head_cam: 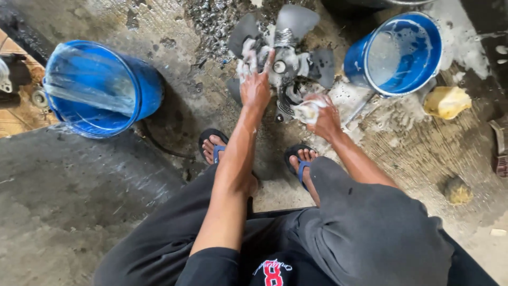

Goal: Cleaning mechanical parts and fan blades using a soapy sponge and water while sitting on the floor.

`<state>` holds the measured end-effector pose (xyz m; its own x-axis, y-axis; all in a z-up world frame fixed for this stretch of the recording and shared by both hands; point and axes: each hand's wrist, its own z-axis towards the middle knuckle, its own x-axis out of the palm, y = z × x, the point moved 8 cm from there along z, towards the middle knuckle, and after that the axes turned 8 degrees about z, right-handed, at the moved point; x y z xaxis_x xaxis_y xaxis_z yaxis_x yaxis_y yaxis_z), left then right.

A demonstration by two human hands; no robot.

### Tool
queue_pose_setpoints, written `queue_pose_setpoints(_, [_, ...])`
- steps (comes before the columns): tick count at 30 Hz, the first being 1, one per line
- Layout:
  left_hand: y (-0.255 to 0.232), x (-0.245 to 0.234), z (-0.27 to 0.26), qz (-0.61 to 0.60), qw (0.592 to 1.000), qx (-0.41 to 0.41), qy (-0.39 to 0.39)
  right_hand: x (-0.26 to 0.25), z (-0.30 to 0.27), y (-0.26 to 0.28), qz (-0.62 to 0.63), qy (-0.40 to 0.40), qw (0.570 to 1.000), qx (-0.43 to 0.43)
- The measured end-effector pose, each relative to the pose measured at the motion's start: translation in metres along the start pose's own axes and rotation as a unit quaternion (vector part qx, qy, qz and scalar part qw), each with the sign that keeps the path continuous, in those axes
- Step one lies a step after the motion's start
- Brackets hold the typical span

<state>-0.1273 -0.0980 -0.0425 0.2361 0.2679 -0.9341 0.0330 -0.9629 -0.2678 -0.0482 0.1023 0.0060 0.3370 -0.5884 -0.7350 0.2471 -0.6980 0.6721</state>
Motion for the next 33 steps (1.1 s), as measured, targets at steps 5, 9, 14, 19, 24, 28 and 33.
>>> queue_pose_setpoints(5, [-0.006, 0.032, 0.019, 0.083, 0.986, 0.106, -0.094, -0.015, 0.016, 0.008, 0.112, -0.111, 0.987, 0.037])
queue_pose_setpoints(9, [-0.042, 0.002, 0.039, 0.168, 0.941, 0.268, 0.118, -0.036, 0.049, 0.022, 0.171, -0.105, 0.975, 0.095])
queue_pose_setpoints(14, [-0.030, 0.006, 0.055, 0.162, 0.966, 0.169, 0.106, -0.035, 0.089, 0.002, 0.042, -0.056, 0.992, 0.105])
queue_pose_setpoints(19, [-0.012, 0.029, 0.043, 0.109, 0.989, 0.101, 0.022, -0.007, 0.079, 0.025, -0.044, -0.015, 0.998, -0.029])
queue_pose_setpoints(24, [-0.010, 0.040, 0.044, 0.108, 0.990, 0.087, 0.018, -0.012, 0.036, 0.002, -0.018, 0.038, 0.998, 0.050])
queue_pose_setpoints(28, [-0.009, 0.037, 0.046, 0.125, 0.989, 0.080, 0.022, -0.007, 0.077, 0.013, 0.018, -0.022, 0.999, 0.018])
queue_pose_setpoints(33, [-0.008, 0.035, 0.042, 0.098, 0.990, 0.097, 0.011, -0.004, 0.076, 0.003, 0.125, -0.016, 0.985, 0.118])
